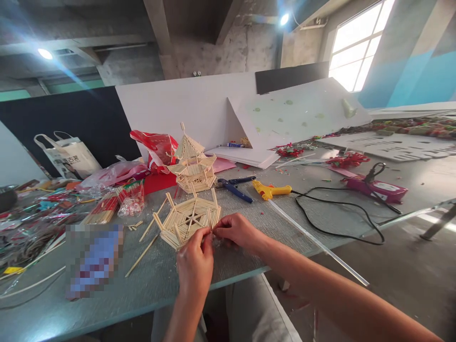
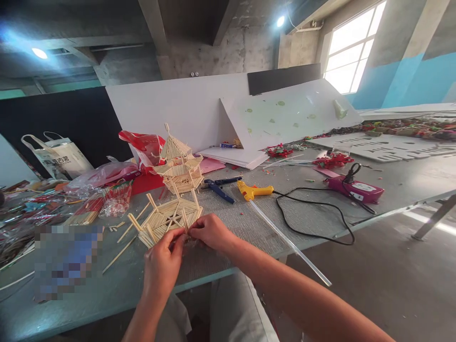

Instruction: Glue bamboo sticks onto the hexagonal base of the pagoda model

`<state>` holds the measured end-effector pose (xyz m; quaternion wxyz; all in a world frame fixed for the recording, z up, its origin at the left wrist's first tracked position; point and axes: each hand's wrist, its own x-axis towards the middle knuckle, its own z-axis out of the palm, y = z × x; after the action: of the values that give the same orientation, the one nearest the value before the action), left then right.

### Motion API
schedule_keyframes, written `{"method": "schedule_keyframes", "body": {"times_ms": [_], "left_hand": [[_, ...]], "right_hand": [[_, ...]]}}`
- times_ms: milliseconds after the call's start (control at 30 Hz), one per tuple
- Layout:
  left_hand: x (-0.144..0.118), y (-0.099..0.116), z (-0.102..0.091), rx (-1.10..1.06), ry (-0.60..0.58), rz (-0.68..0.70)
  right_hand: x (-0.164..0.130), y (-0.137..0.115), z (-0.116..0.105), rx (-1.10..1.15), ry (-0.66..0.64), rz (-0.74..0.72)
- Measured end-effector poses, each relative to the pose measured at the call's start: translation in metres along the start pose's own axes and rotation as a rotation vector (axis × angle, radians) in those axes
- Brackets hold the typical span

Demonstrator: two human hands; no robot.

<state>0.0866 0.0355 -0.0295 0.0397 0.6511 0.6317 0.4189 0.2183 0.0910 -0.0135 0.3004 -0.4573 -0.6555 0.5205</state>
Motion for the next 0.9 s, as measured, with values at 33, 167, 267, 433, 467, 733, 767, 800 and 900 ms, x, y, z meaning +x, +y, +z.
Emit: {"method": "schedule_keyframes", "body": {"times_ms": [33,167,267,433,467,733,767,800,900], "left_hand": [[0.0,0.0,-0.001,-0.023,-0.003,-0.009],[-0.001,0.001,-0.003,-0.145,-0.012,-0.046],[-0.001,0.002,-0.003,-0.173,-0.004,-0.046],[-0.004,0.003,-0.002,-0.196,0.011,-0.04],[-0.005,0.004,-0.002,-0.199,0.018,-0.037],[-0.011,0.003,0.001,-0.189,0.039,-0.013],[-0.011,0.003,0.001,-0.188,0.035,-0.017],[-0.011,0.003,0.002,-0.189,0.032,-0.019],[-0.011,0.003,0.003,-0.199,0.029,-0.016]], "right_hand": [[0.0,0.001,0.0,-0.002,-0.003,-0.007],[0.0,0.002,-0.001,-0.009,-0.003,-0.042],[-0.001,0.0,-0.001,-0.01,0.004,-0.056],[0.0,-0.001,0.0,0.009,0.021,-0.067],[0.0,-0.001,0.0,0.01,0.023,-0.069],[0.0,0.001,0.0,0.02,0.026,-0.058],[0.0,0.001,0.0,0.018,0.025,-0.058],[-0.001,0.001,0.0,0.013,0.024,-0.056],[-0.001,0.0,0.0,-0.012,0.023,-0.054]]}}
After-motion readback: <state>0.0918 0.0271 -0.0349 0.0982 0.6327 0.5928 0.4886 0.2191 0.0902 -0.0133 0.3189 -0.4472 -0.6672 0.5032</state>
